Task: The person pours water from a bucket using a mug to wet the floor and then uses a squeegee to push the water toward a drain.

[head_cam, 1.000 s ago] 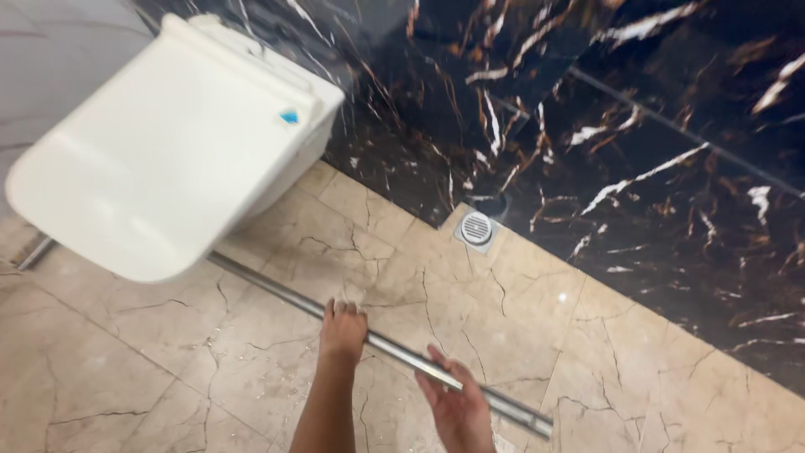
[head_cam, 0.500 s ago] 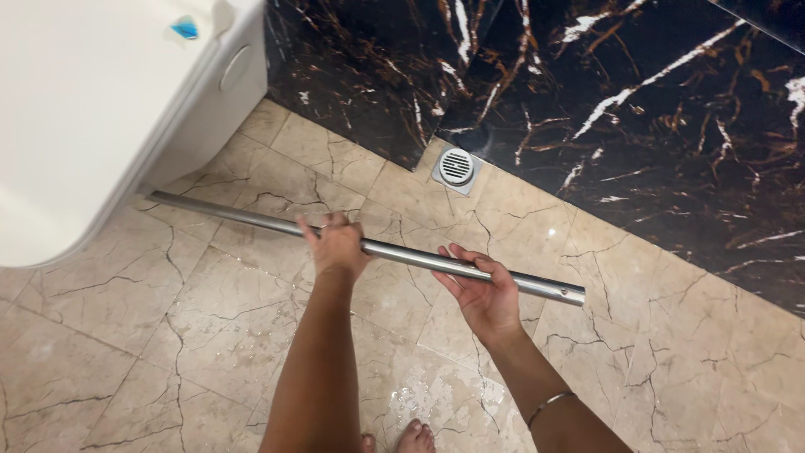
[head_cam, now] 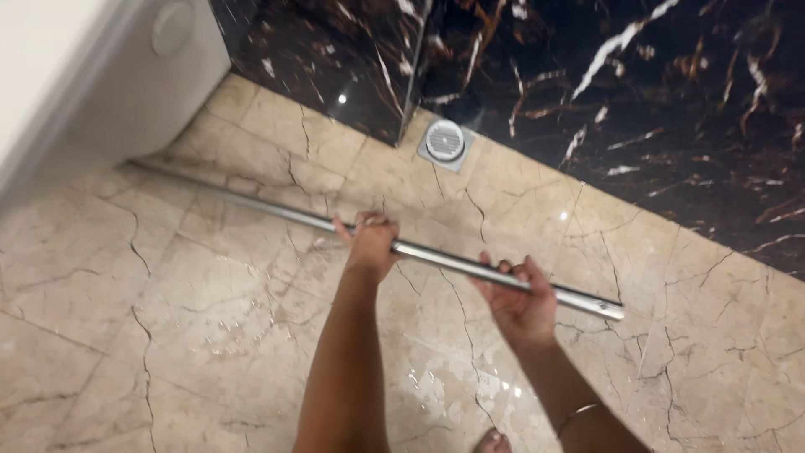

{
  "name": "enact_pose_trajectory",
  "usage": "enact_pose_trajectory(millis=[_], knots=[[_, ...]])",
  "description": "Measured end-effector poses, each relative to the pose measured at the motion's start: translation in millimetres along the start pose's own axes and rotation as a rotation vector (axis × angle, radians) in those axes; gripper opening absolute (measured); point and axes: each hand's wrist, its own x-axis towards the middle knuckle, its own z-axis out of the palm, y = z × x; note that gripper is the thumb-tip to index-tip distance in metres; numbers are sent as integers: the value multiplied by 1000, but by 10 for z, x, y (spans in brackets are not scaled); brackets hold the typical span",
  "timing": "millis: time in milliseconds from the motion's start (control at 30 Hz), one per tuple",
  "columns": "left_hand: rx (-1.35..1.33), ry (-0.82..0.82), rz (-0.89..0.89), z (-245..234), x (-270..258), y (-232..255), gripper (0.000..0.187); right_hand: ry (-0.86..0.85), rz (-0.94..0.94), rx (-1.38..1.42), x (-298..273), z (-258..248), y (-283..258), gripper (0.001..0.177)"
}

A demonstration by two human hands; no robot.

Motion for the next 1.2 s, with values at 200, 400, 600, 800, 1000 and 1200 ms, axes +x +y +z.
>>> enact_pose_trajectory(millis=[200,400,600,800,1000,1200], knots=[[-70,-56,27,454,100,807,33,70,-22,28,80,-534,-795,50],[-65,-31,95,873,152,1687,32,159,-45,78,25,-1035,-1684,52],[-33,-117,138,1288,-35,2826,33,297,-102,41,-387,-1531,-2631,51],[-51,-238,147,1447,-317,3440,27,369,-108,0,-699,-1862,-3145,50],[-127,-202,176,1655,-547,4129,26,407,-164,-49,-1020,-2247,-3813,51],[-189,-256,189,1687,-838,4984,23,437,-242,-155,-1506,-2284,-4570,49]])
